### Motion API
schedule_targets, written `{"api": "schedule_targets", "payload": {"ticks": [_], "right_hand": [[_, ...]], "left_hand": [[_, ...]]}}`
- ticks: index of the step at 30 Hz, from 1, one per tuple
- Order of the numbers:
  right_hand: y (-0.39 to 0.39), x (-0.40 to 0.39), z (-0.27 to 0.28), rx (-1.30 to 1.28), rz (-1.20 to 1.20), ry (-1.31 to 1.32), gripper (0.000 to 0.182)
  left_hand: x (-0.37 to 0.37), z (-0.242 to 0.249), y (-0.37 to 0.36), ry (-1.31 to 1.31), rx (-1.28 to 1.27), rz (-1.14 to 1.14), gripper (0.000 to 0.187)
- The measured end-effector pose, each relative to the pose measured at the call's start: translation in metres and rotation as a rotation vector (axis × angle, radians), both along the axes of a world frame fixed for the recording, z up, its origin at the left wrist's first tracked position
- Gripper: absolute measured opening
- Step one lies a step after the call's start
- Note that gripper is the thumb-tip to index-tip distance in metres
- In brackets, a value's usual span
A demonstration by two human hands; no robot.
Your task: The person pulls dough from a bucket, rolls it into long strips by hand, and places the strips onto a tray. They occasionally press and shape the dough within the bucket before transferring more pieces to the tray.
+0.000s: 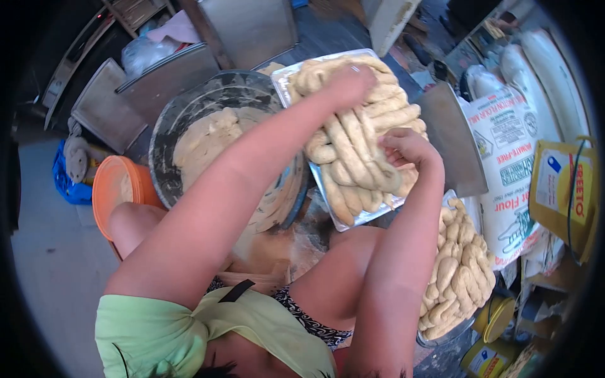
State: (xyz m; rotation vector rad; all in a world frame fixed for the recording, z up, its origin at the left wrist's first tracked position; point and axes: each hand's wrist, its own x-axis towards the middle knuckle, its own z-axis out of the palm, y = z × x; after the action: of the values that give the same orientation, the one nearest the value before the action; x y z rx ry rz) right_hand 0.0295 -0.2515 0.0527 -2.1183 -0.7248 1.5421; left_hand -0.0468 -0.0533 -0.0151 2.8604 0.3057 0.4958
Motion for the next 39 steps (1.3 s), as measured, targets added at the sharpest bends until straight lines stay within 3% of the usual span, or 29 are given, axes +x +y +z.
{"api": "schedule_targets", "payload": {"ticks": [1,2,6,8,9,10,12,13,14,16,17,18,19,20,22,24,26,28,29,30,31,32,33,34,35,37,39], "right_hand": [[0.005,0.005,-0.014,0.142,-0.089,-0.151,0.02],[0.013,0.007,-0.023,0.288,-0.177,-0.296,0.02],[0.027,-0.006,-0.019,0.223,-0.064,-0.283,0.023],[0.034,-0.003,-0.02,0.326,-0.034,-0.533,0.026],[0.039,0.002,-0.022,0.387,0.024,-0.741,0.028],[0.045,-0.007,-0.015,0.383,0.028,-0.74,0.028],[0.062,-0.044,0.01,0.715,0.06,-0.915,0.024],[0.071,-0.06,0.014,0.768,0.075,-0.882,0.022],[0.08,-0.078,0.015,0.821,0.092,-0.849,0.02],[0.099,-0.122,0.014,0.846,0.203,-0.824,0.018],[0.11,-0.149,0.01,0.875,0.224,-0.761,0.016],[0.12,-0.172,0.002,0.893,0.299,-0.63,0.014],[0.131,-0.192,-0.008,0.797,0.428,-0.671,0.016],[0.141,-0.208,-0.027,0.694,0.52,-0.619,0.02],[0.164,-0.235,-0.076,0.523,0.734,-0.56,0.025],[0.187,-0.255,-0.143,0.398,0.725,-0.386,0.035],[0.204,-0.27,-0.212,0.348,0.679,-0.264,0.039],[0.213,-0.281,-0.283,0.427,0.426,-0.357,0.043],[0.213,-0.285,-0.319,0.419,0.444,-0.347,0.043],[0.21,-0.289,-0.353,0.488,0.387,-0.565,0.042],[0.206,-0.299,-0.361,0.556,0.324,-0.782,0.042],[0.203,-0.305,-0.365,0.549,0.34,-0.771,0.042],[0.201,-0.313,-0.344,0.357,0.403,-0.763,0.042],[0.201,-0.319,-0.328,0.163,0.463,-0.756,0.042],[0.203,-0.321,-0.325,0.157,0.475,-0.758,0.042],[0.207,-0.324,-0.315,0.003,0.57,-0.417,0.045],[0.207,-0.34,-0.294,0.102,0.568,-0.361,0.045]], "left_hand": [[-0.006,0.01,-0.016,0.051,-0.093,-0.088,0.036],[-0.011,0.026,-0.03,0.395,-0.157,-0.083,0.039],[-0.046,0.016,-0.04,0.368,-0.04,-0.007,0.046],[-0.08,0.009,-0.046,-0.356,-0.289,0.083,0.043],[-0.108,0.007,-0.044,-0.425,-0.402,0.209,0.041],[-0.141,0.002,-0.038,-0.492,-0.515,0.335,0.04],[-0.202,-0.049,-0.018,-0.601,-0.547,0.684,0.04],[-0.237,-0.099,-0.005,-0.742,-0.646,0.839,0.035],[-0.277,-0.132,0.008,-0.652,-0.763,1.062,0.034],[-0.363,-0.219,0.038,-0.402,-0.664,1.388,0.042],[-0.399,-0.231,0.045,-0.23,-0.681,1.505,0.047],[-0.435,-0.255,0.051,-0.211,-0.661,1.558,0.047],[-0.459,-0.274,0.053,-0.191,-0.641,1.612,0.047],[-0.465,-0.273,0.046,-0.19,-0.648,1.622,0.047],[-0.467,-0.26,0.035,-0.461,-1.221,1.91,0.052],[-0.47,-0.288,0.026,0.231,-0.958,1.693,0.058],[-0.446,-0.304,-0.008,0.284,-0.493,1.721,0.056],[-0.435,-0.294,-0.021,0.207,-0.585,1.677,0.047],[-0.432,-0.274,-0.016,0.254,-0.81,1.582,0.043],[-0.43,-0.261,-0.015,0.3,-1.031,1.473,0.039],[-0.427,-0.272,-0.021,0.311,-1.045,1.489,0.039],[-0.423,-0.282,-0.026,0.129,-1.044,1.504,0.034],[-0.422,-0.289,-0.029,-0.056,-1.037,1.51,0.029],[-0.423,-0.292,-0.029,-0.055,-1.05,1.521,0.029],[-0.422,-0.292,-0.026,-0.086,-0.927,1.485,0.031],[-0.418,-0.284,-0.016,-0.121,-0.813,1.445,0.035],[-0.416,-0.277,-0.002,-0.244,-0.787,1.314,0.055]]}}
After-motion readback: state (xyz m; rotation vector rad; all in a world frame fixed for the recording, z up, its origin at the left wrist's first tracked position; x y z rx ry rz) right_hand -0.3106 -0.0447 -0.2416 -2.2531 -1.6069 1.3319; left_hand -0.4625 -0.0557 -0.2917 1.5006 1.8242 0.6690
